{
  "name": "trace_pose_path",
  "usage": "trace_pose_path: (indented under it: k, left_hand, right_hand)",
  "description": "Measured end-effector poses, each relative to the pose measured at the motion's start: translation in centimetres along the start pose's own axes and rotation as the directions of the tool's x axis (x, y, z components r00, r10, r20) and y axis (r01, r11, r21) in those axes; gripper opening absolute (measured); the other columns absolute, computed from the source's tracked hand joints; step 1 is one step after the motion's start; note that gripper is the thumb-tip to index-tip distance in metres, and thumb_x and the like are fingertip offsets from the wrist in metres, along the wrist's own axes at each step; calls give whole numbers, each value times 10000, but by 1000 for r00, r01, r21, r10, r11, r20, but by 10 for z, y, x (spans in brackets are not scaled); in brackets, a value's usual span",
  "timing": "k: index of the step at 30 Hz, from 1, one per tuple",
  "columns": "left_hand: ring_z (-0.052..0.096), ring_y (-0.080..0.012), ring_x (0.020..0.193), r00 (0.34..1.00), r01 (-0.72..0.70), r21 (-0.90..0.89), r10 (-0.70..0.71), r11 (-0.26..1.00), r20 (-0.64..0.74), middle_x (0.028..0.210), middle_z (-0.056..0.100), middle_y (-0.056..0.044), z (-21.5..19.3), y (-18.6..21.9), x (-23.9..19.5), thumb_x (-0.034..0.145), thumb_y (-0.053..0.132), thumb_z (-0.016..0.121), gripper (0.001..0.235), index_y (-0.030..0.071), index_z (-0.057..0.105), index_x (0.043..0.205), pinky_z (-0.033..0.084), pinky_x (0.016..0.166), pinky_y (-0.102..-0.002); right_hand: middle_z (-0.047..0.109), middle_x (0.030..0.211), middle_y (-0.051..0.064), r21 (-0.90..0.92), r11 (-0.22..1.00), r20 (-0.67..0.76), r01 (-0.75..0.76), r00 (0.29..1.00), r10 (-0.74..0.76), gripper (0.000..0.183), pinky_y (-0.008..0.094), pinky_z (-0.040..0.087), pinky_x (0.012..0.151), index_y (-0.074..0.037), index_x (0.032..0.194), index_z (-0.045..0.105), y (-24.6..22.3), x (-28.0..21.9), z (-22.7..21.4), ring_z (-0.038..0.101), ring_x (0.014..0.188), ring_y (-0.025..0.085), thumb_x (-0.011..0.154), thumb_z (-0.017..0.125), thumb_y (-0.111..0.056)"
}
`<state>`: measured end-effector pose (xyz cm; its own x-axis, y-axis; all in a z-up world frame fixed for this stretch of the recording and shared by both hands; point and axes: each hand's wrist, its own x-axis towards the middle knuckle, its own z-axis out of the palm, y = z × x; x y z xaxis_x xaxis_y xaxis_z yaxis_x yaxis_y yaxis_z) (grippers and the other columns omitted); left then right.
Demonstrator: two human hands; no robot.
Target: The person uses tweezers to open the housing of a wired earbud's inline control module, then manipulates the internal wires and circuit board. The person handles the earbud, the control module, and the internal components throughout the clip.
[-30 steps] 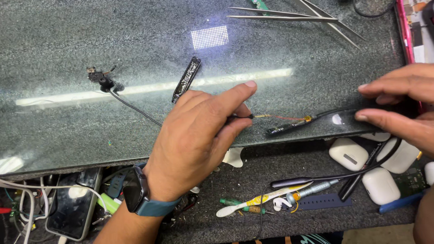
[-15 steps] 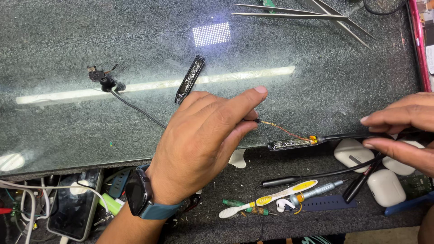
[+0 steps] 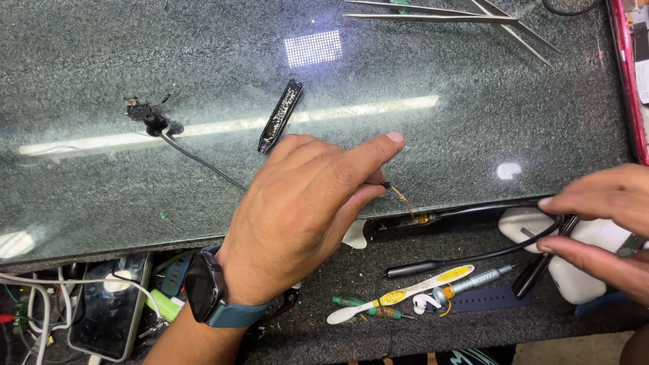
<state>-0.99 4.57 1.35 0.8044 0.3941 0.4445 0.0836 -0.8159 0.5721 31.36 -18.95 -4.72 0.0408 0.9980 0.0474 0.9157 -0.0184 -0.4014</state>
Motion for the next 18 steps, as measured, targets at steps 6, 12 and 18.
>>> trace_pose_path:
  k: [6,12,18]
  left_hand:
    - [645,-220,920,999,18,-3,-18,1000,28,979,674,-28,1,-2,-4,999,129,781,523,105,549,1466,493,917,-364]
    - [659,-201,925,1000,8,-24,-7,1000,8,1012,705,-5,2,-3,-7,1000,135,779,521,127,547,1466,499,891,-331]
    - [675,-192,963,1000,17,-45,-17,999,6,1046,719,20,2,-4,-9,998,138,775,523,126,545,1467,507,915,-329]
  right_hand:
    - [702,1064,234,-188,905,-72,381,914,-400,377,454,598,842,-34,1064,704,-20,8,-9,706,1004,381,724,836,-130]
    - [703,987,149,-105,994,-158,24,987,-41,417,346,562,715,-14,1065,738,-55,27,-10,692,876,237,712,891,-174]
    - [704,943,128,-128,991,-146,45,987,-63,409,331,537,671,-14,1026,755,-63,38,-14,676,840,219,687,904,-187]
